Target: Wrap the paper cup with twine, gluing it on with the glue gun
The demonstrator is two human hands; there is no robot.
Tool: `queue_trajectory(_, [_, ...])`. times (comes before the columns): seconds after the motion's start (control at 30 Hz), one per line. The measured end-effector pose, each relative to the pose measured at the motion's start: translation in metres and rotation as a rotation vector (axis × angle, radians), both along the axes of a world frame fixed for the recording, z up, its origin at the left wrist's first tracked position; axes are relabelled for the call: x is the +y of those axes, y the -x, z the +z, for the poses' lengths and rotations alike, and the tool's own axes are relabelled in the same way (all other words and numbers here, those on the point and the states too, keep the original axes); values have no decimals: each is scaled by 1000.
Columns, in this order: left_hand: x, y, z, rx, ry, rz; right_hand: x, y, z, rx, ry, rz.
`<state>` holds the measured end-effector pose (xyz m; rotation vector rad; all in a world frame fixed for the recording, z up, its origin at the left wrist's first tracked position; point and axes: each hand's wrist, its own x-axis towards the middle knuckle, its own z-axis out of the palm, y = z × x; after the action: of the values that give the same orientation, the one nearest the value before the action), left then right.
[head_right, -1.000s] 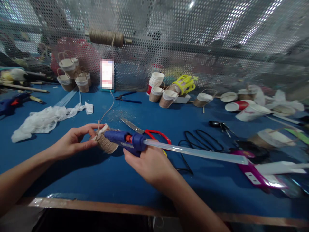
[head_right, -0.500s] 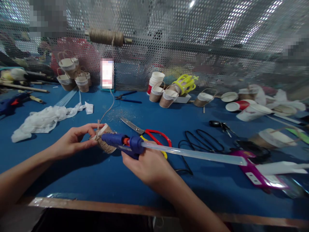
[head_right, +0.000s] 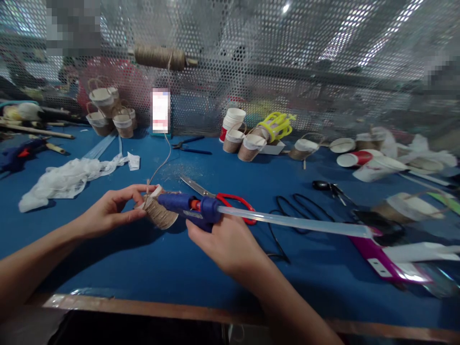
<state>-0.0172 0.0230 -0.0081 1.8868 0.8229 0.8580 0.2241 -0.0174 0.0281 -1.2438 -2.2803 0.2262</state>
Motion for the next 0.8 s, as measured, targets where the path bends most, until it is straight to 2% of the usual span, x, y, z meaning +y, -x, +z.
queue_trajectory(0.13, [0, 0, -1, -7, 1, 0, 3, 5, 7, 32, 82, -82])
queue_trajectory(0.23, [0, 0, -1, -6, 10, 7, 6, 4, 9, -27, 83, -36])
queue_trajectory(0.37, [0, 0, -1, -10, 18, 12, 10, -1, 2, -62, 42, 14])
queue_trajectory(0.53, [0, -1, -1, 0, 9, 1, 13, -3, -6, 17, 91, -24])
queue_trajectory(0.7, [-1, -1, 1, 6, 4, 4, 11, 0, -3, 152, 299, -187])
queue_trajectory(0.8, [-3, -1, 1, 14, 1, 16, 16, -2, 0, 204, 348, -277])
